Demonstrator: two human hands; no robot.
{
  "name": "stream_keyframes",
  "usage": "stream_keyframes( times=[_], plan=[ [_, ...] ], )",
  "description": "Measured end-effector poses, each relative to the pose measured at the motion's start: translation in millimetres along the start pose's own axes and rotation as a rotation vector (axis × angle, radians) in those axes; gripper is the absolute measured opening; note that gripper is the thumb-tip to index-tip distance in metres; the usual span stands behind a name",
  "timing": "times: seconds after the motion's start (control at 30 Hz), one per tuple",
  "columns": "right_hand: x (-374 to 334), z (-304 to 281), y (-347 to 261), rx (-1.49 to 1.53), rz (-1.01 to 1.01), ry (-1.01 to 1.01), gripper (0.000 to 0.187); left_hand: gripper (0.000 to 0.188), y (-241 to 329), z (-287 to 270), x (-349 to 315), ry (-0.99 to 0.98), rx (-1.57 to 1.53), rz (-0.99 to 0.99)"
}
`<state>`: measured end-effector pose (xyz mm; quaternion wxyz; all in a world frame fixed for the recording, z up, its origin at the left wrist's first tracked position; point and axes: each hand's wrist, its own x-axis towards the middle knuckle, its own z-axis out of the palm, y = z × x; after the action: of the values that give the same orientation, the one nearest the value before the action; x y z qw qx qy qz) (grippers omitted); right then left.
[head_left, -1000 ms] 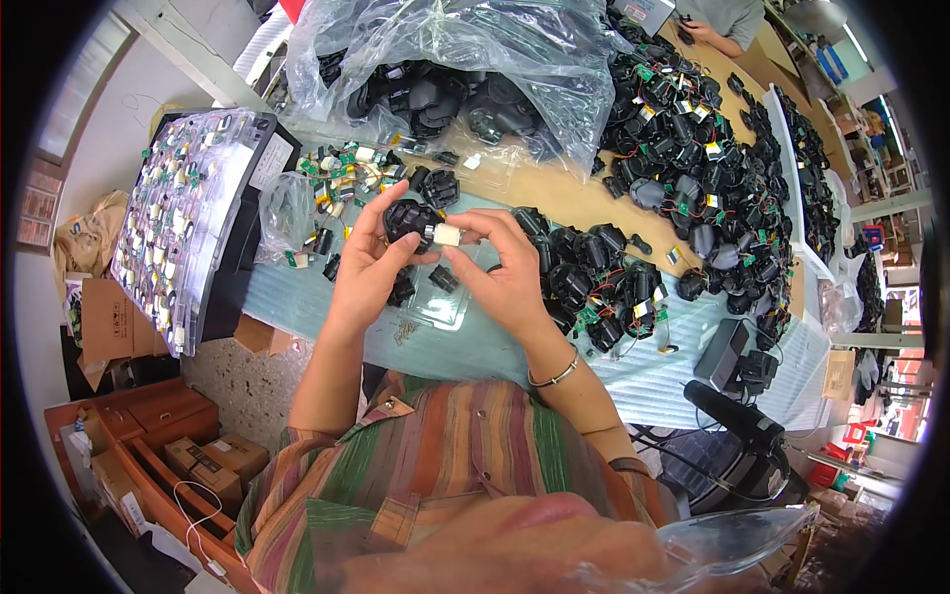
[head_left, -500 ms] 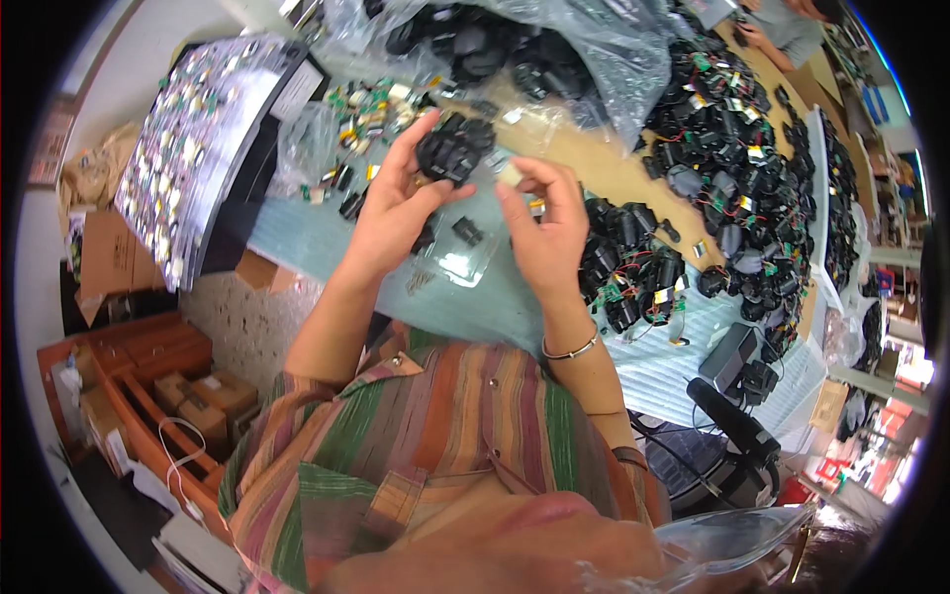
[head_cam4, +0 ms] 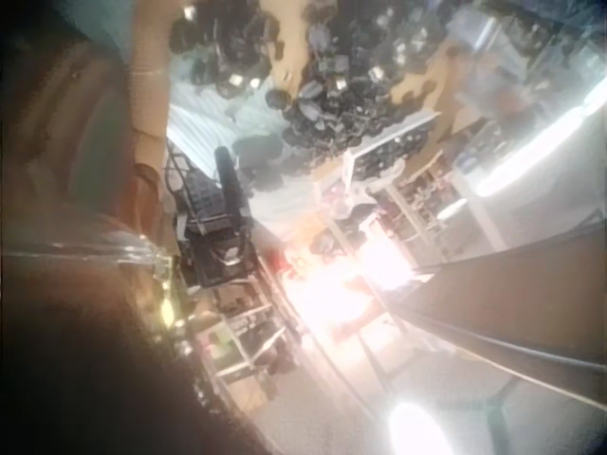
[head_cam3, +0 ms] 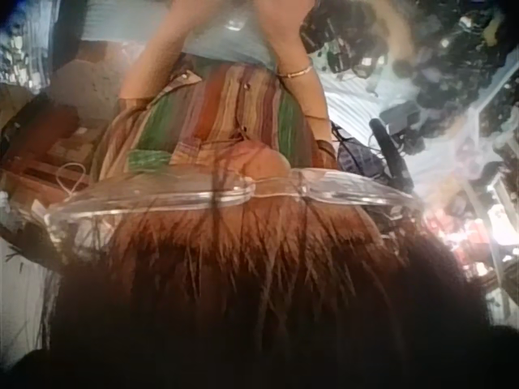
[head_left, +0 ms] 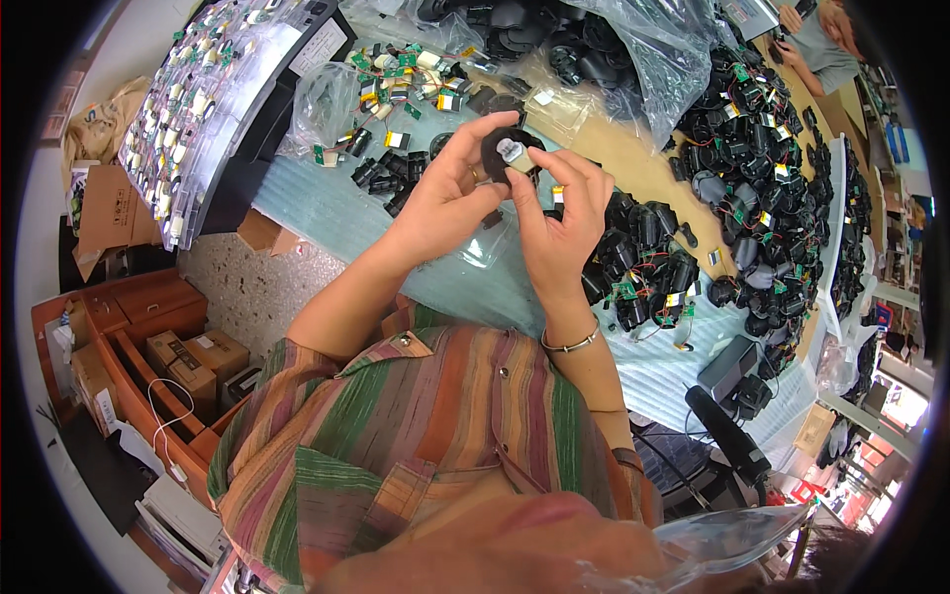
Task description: The person assembles small black electronic components by inserting white rectangular parts into them. They pick up the black housing and the white insert from a table covered in similar parts, fit them together, and place the assembled unit back on the table. The process is repeated for multiple units.
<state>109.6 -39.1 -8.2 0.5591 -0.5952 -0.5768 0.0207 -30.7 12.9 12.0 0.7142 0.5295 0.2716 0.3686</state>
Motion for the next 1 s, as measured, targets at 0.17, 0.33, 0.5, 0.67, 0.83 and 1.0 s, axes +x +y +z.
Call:
stream_keyframes(
  times=[0.17,0.33,0.5,0.67,0.83,1.0],
  plan=[
    [-0.6,0.2,-2.3,-0.021,-0.033,0.016,0.033,0.060,-0.7,-4.4,-0.9,-0.015,-0.025,-0.018],
    [-3.5,2.5,-1.4,0.023,-0.027,0.016,0.033,0.055,-3.3,0.4,-1.9,0.012,0.010,0.039],
    [-5.0,3.6,0.3,0.039,-0.046,0.002,0.031,0.049,-6.2,2.2,-2.8,0.058,0.188,0.073],
    [-0.6,1.6,0.1,0.032,-0.086,-0.038,0.033,0.045,-12.0,-0.5,0.0,0.157,0.210,0.189],
    [3.8,-3.5,3.6,0.260,0.087,0.059,0.033,0.040,2.6,-18.7,4.0,0.186,0.067,0.261],
    [2.0,-4.2,16.1,0.356,0.162,0.122,0.027,0.039,-0.4,-35.8,6.6,0.204,0.020,0.251]
  ],
)
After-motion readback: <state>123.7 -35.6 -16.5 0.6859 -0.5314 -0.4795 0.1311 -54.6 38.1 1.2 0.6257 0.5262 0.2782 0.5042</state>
